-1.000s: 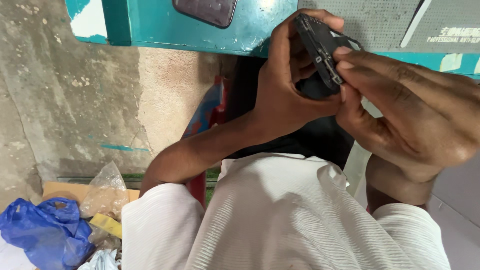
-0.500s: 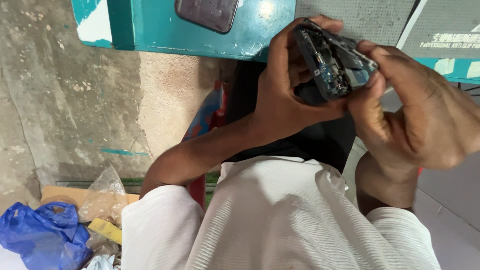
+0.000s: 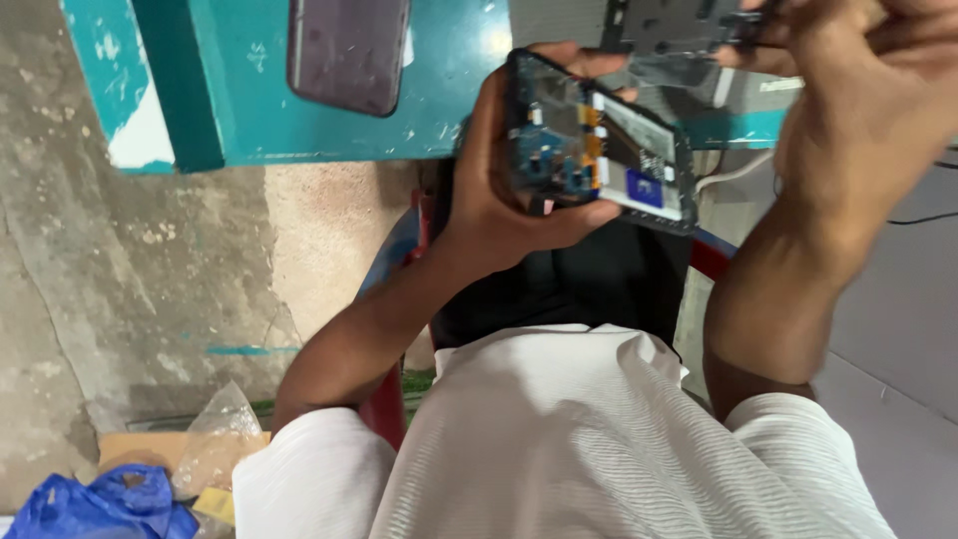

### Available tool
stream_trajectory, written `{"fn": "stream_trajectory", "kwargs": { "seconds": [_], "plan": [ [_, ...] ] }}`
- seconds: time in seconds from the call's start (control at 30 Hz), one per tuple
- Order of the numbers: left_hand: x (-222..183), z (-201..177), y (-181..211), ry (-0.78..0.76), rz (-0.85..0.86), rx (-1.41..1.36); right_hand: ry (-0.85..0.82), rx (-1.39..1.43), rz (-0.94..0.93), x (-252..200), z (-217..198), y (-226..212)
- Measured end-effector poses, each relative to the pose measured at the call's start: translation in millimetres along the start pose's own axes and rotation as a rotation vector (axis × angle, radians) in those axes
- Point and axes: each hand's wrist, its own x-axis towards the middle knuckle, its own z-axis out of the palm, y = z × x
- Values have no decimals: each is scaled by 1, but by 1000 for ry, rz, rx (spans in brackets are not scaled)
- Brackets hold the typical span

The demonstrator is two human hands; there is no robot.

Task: The person disassembles a smartphone by removing the back cover and using a white plastic spudger to pry off a metal shielding plate. They carefully lift the plate to expose the internal components, including the battery and circuit board, while holding the device with their left hand.

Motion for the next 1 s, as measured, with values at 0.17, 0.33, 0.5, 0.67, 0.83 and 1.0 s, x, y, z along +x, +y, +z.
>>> {"fn": "stream_trajectory", "kwargs": {
  "seconds": [0.17, 0.33, 0.5, 0.67, 0.83, 1.0],
  "plan": [
    [7, -15, 1, -86, 2, -105, 94, 238, 153, 10, -4, 11],
    [21, -25, -3, -88, -48, -286, 74, 254, 106, 15, -5, 21],
    [21, -32, 4, -105, -179, -470, 26, 287, 124, 16, 3, 31],
    [20, -41, 0, -160, -195, -584, -2, 319, 159, 15, 14, 38],
    [22, -50, -9, -209, -207, -612, -2, 347, 158, 11, 13, 45],
    [19, -52, -10, -203, -223, -631, 6, 360, 150, 7, 8, 52]
  ]
}}
